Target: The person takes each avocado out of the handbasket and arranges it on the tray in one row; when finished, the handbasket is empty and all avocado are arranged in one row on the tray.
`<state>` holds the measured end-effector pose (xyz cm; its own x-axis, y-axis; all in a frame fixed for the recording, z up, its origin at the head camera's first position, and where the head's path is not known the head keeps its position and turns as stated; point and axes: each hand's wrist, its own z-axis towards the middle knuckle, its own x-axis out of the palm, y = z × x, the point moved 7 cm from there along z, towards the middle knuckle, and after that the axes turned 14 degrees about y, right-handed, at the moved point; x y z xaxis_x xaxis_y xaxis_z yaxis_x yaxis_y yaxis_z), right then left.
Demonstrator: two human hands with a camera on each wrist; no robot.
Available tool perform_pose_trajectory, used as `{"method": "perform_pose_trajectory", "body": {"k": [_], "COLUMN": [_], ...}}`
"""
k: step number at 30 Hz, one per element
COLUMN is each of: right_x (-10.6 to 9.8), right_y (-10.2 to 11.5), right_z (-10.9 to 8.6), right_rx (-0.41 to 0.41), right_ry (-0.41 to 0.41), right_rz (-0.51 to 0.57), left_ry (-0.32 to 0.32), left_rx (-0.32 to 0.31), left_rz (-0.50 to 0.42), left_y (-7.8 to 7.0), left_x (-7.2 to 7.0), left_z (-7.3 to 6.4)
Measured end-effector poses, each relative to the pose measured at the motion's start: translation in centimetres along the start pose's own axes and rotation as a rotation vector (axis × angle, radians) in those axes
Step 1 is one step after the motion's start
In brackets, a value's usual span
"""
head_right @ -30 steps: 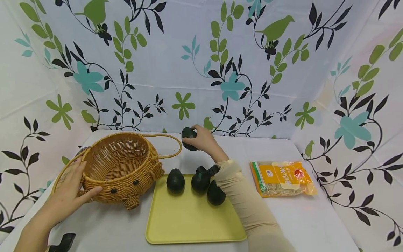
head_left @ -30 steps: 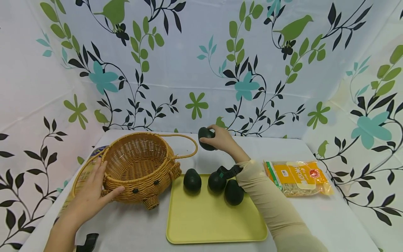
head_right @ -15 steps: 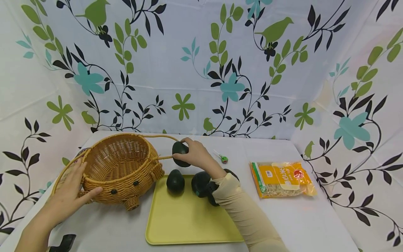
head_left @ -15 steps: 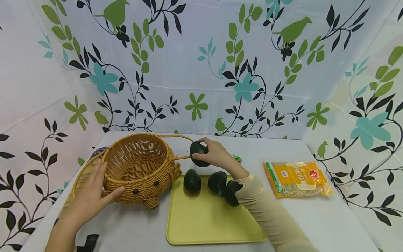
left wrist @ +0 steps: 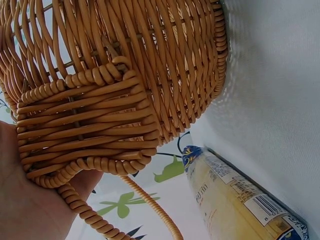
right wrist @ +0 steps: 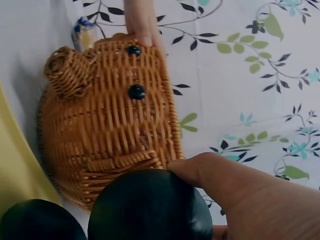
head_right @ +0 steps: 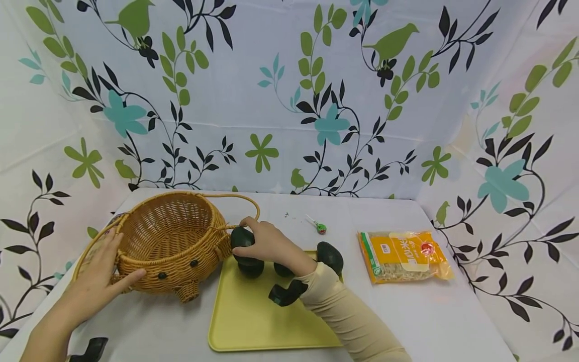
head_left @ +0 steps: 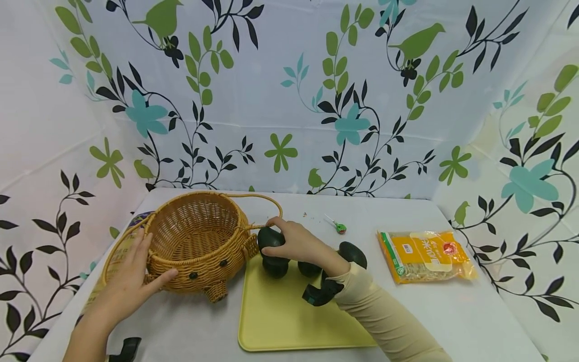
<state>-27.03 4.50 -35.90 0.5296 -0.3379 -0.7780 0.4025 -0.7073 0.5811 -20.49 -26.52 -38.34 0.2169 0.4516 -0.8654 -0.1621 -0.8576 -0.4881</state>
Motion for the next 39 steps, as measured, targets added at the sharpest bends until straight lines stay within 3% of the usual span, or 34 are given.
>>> {"method": "perform_pose_trajectory", "body": {"k": [7,22,28,39], "right_x": [1.3,2.4,2.7,3.6], "right_y": [0.2,0.1,0.5,1.2], "right_z": [0.7,1.3,1.3,1.8], "right_rx": [-0.009,0.029,0.047,0.204], "right_ry": [0.015,-0.092,-0.109,-0.149], "right_rz": [-0.016,0.031,-0.048,-0.270], "left_ry": [-0.003,-0.008,0.004,-0.003], "left_rx": [0.004,0.006,-0.014,-0.001], "left_rz": [-0.004,-0.004,0.001,0.010], "left_y": [0.0,-0.1,0.0,-0.2], "left_x": [0.1,0.0,0.0,0.0], "left_z": [-0.1,-0.1,-0.1,-0.1]}}
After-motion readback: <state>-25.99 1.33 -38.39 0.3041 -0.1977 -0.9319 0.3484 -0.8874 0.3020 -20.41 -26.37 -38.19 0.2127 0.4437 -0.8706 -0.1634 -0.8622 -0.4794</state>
